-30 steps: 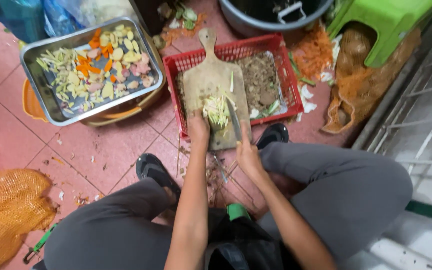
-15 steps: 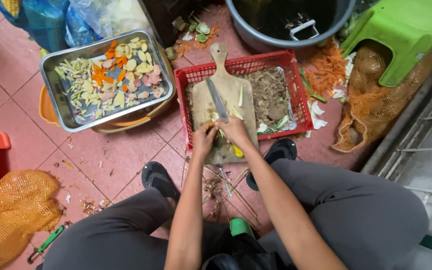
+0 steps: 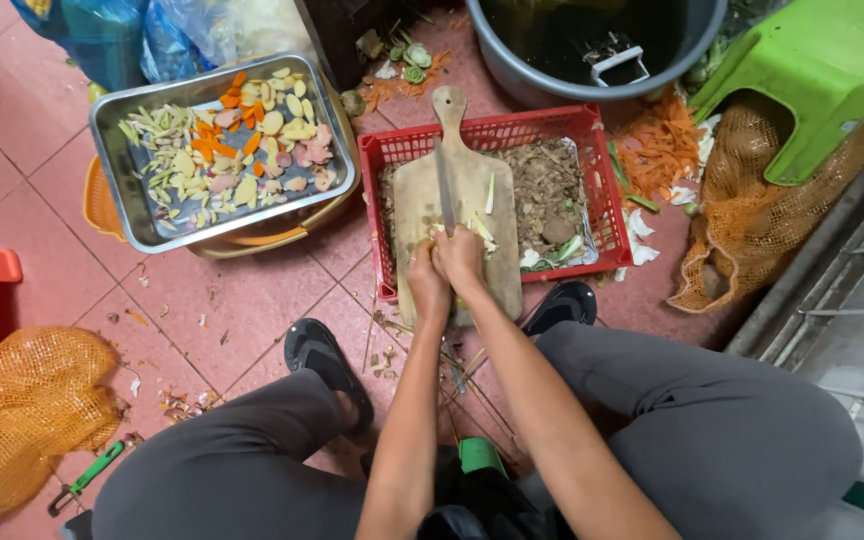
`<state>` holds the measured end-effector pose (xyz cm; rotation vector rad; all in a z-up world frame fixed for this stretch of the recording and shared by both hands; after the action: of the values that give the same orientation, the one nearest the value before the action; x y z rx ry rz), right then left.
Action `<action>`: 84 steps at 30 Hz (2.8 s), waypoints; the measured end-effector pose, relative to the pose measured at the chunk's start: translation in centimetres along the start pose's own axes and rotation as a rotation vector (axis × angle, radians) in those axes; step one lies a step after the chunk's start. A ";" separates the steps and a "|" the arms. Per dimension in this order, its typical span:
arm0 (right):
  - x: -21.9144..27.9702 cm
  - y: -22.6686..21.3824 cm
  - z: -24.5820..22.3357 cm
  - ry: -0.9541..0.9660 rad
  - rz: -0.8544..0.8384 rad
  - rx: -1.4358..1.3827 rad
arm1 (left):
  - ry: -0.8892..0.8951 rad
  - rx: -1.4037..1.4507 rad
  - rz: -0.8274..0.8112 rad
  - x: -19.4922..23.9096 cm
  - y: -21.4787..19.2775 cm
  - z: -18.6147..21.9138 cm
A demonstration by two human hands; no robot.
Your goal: Chopping lemongrass and preparing other vegetables on a wooden cutting board while sitting on the floor.
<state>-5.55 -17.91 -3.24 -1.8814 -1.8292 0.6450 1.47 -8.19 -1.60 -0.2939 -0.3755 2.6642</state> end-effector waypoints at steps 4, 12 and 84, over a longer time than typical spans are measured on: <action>-0.7 -0.6 -0.8 -0.248 -0.053 0.059 | 0.329 -0.118 -0.188 -1.0 -0.1 -0.3; -0.9 0.5 2.7 0.432 -0.436 -0.436 | 0.595 -0.139 -0.139 -1.6 -0.5 1.4; -15.8 -23.7 -13.7 -0.577 -0.238 0.143 | 0.718 -0.412 -0.240 0.3 3.4 5.9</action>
<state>-16.42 -32.80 22.43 -1.4421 -2.2308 1.2892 -1.63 -12.28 2.83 -1.1958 -0.6581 2.0471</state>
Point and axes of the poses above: each hand's wrist, its own x-axis away from the middle knuckle, its own y-axis out of the palm, z = x × y, the point moved 4 cm from there along -x, towards the middle knuckle, and after that the axes turned 9 degrees about z, right-handed, at the moved point
